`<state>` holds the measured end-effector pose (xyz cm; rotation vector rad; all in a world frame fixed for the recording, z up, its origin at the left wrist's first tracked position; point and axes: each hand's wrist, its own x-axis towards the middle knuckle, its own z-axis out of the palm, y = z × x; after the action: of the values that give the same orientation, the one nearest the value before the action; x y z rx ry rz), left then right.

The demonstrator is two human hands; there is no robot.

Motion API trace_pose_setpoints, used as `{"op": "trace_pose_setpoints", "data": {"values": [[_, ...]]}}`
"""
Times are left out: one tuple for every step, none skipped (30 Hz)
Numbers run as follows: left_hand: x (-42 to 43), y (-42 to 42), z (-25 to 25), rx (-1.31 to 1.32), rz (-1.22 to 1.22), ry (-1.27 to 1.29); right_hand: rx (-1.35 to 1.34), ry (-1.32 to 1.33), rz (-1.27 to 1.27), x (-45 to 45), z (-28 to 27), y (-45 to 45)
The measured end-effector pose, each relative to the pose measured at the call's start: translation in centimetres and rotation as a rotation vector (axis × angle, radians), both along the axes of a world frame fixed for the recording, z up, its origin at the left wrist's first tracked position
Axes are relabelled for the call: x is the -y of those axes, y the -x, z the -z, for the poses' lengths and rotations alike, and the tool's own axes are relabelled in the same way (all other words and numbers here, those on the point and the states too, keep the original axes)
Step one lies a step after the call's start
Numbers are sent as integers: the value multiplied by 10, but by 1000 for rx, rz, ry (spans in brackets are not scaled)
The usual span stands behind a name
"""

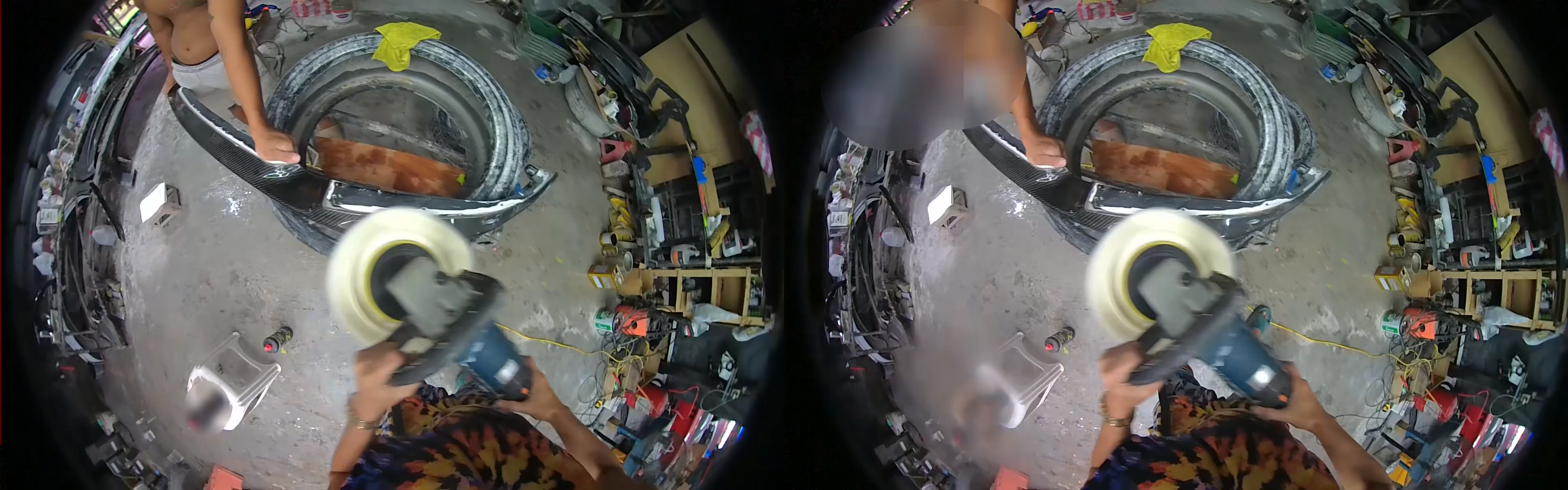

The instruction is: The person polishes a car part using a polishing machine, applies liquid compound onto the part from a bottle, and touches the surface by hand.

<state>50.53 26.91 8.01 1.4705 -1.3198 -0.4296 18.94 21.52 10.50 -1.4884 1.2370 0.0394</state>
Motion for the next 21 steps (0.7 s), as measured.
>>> {"op": "trace_pose_setpoints", "data": {"values": [[7,11,6,-41,26,50,-21,-39,64,-5,-5,13],[14,16,4,-89,63,32,-44,-80,127,-6,-11,16],[14,13,4,-76,65,25,-41,-84,116,-4,-9,11],[13,13,5,-66,68,18,-43,-79,99,-3,-7,8],[6,7,5,-21,36,12,-47,-72,88,-2,-4,7],[-5,-4,6,23,12,9,9,-26,9,1,6,0],[-18,-11,12,35,-51,-33,8,-27,-60,6,14,-12],[-25,-20,14,152,-129,39,-18,-82,-124,11,24,-23],[-22,-29,5,178,-205,23,8,-82,-113,12,30,-38],[-25,-37,0,194,-238,-10,-20,-71,-171,16,35,-47],[-27,-39,-3,214,-274,-46,-48,-58,-230,20,40,-55],[-26,-33,-3,213,-259,-43,-4,-91,-231,24,38,-58],[-26,-28,-2,199,-250,-45,-5,-91,-218,23,36,-49],[-24,-23,-2,186,-245,-49,30,-81,-138,18,32,-37],[-16,-10,-2,194,-198,-27,62,-73,-60,13,27,-24],[-7,5,2,97,-106,17,56,-73,-57,10,20,-8],[2,19,0,74,-7,-9,12,-63,-20,9,10,10],[15,35,-4,33,48,-5,-28,-56,11,6,0,25],[23,47,3,-32,114,21,-50,-76,129,0,-12,36],[31,55,4,-80,161,20,-63,-101,235,-4,-17,42],[38,57,3,-98,182,38,-43,-113,200,-5,-14,46]]}}
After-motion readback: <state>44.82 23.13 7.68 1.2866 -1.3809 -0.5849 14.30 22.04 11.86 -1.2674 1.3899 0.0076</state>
